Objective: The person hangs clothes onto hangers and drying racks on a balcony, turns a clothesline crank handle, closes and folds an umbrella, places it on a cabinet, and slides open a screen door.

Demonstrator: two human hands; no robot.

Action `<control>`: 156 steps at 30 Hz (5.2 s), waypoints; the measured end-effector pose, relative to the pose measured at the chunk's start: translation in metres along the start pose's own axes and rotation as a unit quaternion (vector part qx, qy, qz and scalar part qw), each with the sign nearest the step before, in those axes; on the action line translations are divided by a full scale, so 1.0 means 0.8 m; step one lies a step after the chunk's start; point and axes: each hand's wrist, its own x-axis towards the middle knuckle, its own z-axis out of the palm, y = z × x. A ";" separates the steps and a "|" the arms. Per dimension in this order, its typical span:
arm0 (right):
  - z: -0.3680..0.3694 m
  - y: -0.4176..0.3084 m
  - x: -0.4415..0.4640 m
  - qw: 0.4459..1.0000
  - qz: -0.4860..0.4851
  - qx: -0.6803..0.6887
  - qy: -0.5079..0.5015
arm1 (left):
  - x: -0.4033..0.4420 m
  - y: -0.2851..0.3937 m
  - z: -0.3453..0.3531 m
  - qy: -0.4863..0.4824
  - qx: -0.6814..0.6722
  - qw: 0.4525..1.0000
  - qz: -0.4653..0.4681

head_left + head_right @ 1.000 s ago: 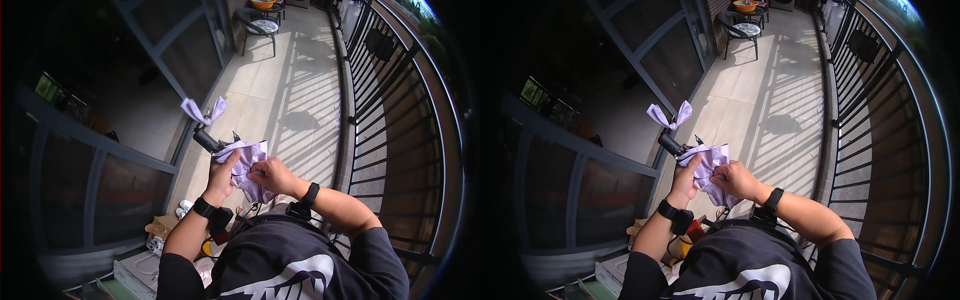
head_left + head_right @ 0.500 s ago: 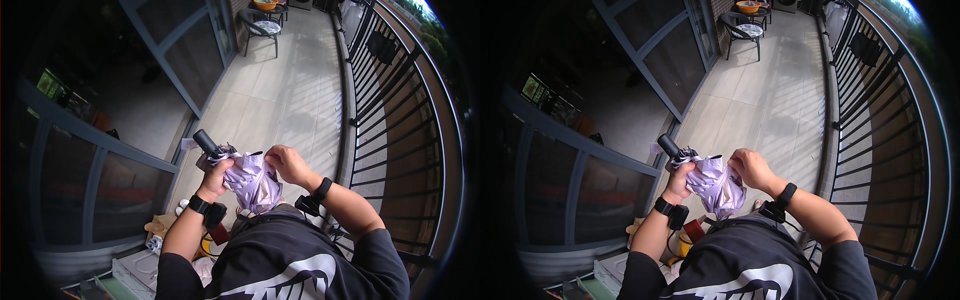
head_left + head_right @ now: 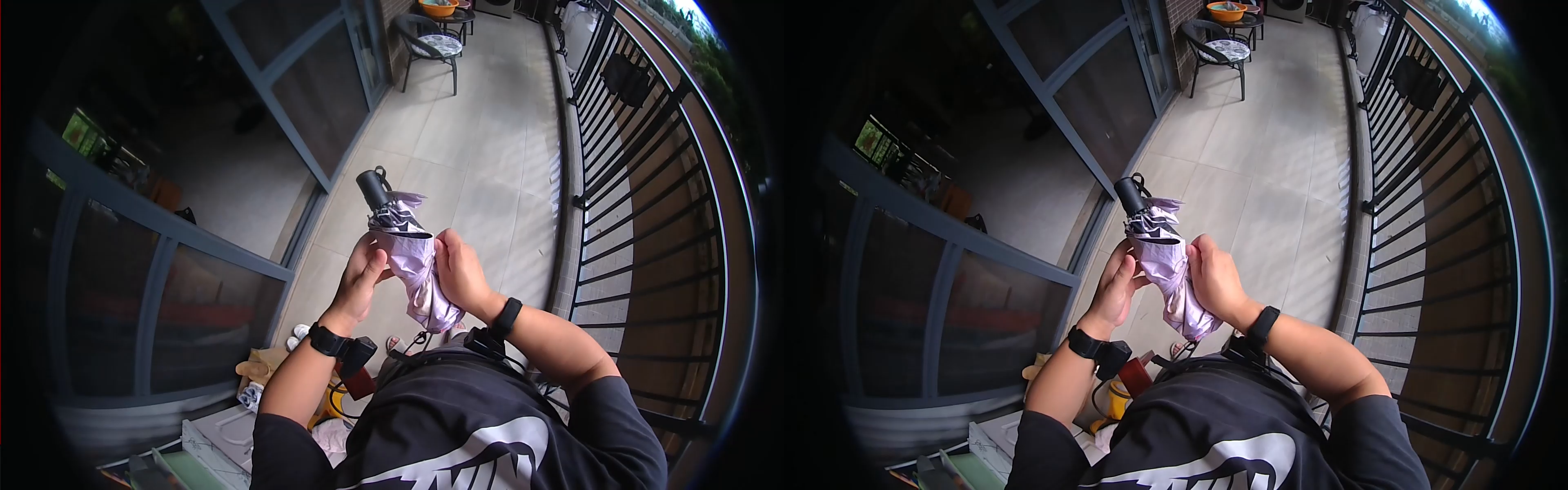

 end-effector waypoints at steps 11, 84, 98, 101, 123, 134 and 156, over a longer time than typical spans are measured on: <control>0.015 -0.026 -0.022 0.981 -0.162 0.022 -0.101 | 0.005 -0.041 -0.015 0.162 -0.080 0.983 0.017; 0.100 -0.023 -0.014 0.733 0.238 0.459 -0.442 | -0.076 -0.006 -0.084 0.080 -0.166 0.982 0.037; 0.175 -0.072 -0.035 0.735 0.062 0.376 -0.561 | -0.132 -0.040 -0.136 0.248 -0.108 0.947 0.173; 0.189 -0.091 -0.022 0.726 0.049 0.285 -0.624 | -0.149 -0.034 -0.124 0.339 -0.102 0.912 0.208; 0.283 -0.023 -0.033 0.580 -0.201 -0.090 -0.784 | -0.495 -0.242 -0.042 0.805 -0.097 0.577 0.098; 0.344 0.162 0.026 0.681 -0.179 -0.214 -0.677 | -0.883 -0.329 -0.062 0.940 0.032 0.289 -0.176; 0.359 0.117 -0.012 0.696 -0.097 -0.252 -0.665 | -1.131 -0.318 -0.139 0.926 -0.074 0.110 -0.353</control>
